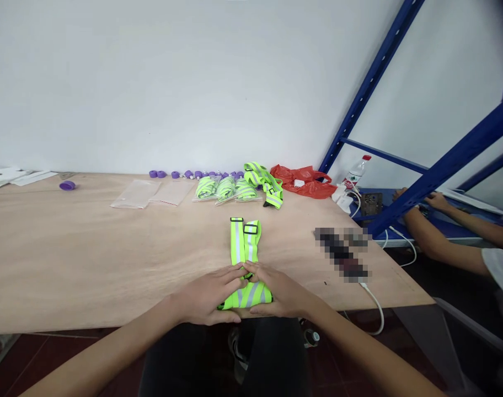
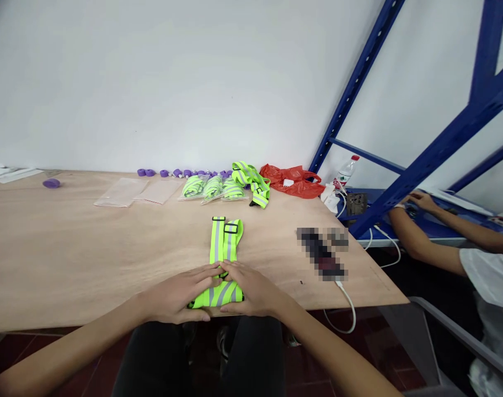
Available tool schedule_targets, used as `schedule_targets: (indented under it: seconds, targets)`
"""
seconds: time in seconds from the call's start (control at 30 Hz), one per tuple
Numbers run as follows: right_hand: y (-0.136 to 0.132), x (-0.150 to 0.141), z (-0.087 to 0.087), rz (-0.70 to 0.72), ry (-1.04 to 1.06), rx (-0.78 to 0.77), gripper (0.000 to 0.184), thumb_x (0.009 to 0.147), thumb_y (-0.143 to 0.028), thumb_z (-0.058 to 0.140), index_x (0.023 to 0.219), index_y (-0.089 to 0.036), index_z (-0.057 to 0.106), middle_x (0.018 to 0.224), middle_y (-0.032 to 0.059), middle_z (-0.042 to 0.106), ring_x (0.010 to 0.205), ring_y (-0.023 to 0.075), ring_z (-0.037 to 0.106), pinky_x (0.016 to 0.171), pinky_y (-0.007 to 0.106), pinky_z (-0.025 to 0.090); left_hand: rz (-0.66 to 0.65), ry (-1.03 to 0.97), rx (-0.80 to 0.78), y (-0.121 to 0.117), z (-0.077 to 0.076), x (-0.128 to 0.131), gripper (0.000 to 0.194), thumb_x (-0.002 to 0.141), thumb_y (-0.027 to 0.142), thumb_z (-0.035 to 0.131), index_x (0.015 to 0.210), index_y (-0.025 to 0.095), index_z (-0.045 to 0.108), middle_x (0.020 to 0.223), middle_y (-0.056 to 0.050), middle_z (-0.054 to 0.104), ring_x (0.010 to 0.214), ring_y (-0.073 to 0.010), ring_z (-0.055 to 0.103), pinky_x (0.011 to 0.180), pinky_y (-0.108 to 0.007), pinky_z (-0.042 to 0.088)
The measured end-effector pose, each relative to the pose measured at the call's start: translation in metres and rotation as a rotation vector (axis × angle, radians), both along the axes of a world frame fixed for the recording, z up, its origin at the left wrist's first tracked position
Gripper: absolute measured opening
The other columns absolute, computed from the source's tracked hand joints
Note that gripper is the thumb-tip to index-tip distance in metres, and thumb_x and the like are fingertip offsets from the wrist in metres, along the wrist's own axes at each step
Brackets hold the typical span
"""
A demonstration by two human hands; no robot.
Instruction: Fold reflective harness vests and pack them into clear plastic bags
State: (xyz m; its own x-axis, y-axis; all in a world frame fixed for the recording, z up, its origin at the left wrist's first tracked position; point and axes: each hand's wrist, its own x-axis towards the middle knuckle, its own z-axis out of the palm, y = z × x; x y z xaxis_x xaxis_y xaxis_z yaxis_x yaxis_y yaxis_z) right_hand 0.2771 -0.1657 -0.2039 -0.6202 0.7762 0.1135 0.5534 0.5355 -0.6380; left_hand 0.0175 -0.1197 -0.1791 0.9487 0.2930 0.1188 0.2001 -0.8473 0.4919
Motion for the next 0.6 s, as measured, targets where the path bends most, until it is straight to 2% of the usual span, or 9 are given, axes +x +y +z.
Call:
schedule_targets:
  seconds: [0.1, 0.2, 0.33, 0.47, 0.6]
  targets:
    - [0.002, 0.000, -0.004, -0.049, 0.099, 0.065, 0.060, 0.081, -0.046, 0.079, 0.130, -0.017, 0.059, 0.142, 0.0174, 0.054, 0.134, 0.0318, 0.049, 0.111, 0.046, 0.042, 0.047, -0.011, 0.043, 0.001, -0.001, -0.001, 0.044, 0.098, 0.044, 0.055, 0.135, 0.022, 0.052, 0.156, -0.013, 0.041, 0.139, -0.0304, 0.046, 0.112, -0.042, 0.044]
    - [0.002, -0.001, -0.006, -0.091, 0.200, 0.149, 0.038, 0.079, -0.045, 0.081, 0.102, -0.019, 0.068, 0.125, 0.0127, 0.060, 0.118, 0.0266, 0.058, 0.100, 0.040, 0.050, 0.114, -0.037, 0.067, -0.005, -0.005, 0.002, 0.044, 0.098, 0.040, 0.054, 0.139, 0.023, 0.049, 0.146, -0.013, 0.048, 0.130, -0.0287, 0.051, 0.104, -0.040, 0.048]
    - [0.002, -0.001, -0.012, -0.114, 0.225, 0.265, 0.036, 0.079, -0.046, 0.081, 0.100, -0.020, 0.070, 0.105, 0.0084, 0.062, 0.098, 0.0219, 0.061, 0.084, 0.035, 0.054, 0.152, -0.034, 0.118, -0.014, -0.010, 0.007, 0.058, 0.092, 0.049, 0.062, 0.141, 0.020, 0.047, 0.134, -0.014, 0.055, 0.122, -0.0322, 0.053, 0.100, -0.045, 0.050]
    - [0.003, 0.001, -0.017, -0.140, 0.180, 0.394, 0.040, 0.083, -0.054, 0.075, 0.105, -0.020, 0.072, 0.090, 0.0067, 0.067, 0.084, 0.0212, 0.061, 0.077, 0.036, 0.052, 0.109, -0.001, 0.227, -0.008, -0.014, 0.010, 0.060, 0.094, 0.057, 0.056, 0.140, 0.018, 0.048, 0.126, -0.015, 0.060, 0.116, -0.0329, 0.057, 0.096, -0.045, 0.051]
    - [0.004, 0.001, -0.012, -0.177, 0.199, 0.366, 0.044, 0.086, -0.060, 0.069, 0.103, -0.020, 0.073, 0.082, 0.0057, 0.067, 0.077, 0.0204, 0.062, 0.070, 0.033, 0.050, 0.091, -0.050, 0.290, 0.003, -0.019, 0.011, 0.057, 0.096, 0.058, 0.051, 0.138, 0.019, 0.049, 0.122, -0.013, 0.063, 0.112, -0.0305, 0.060, 0.093, -0.041, 0.050]
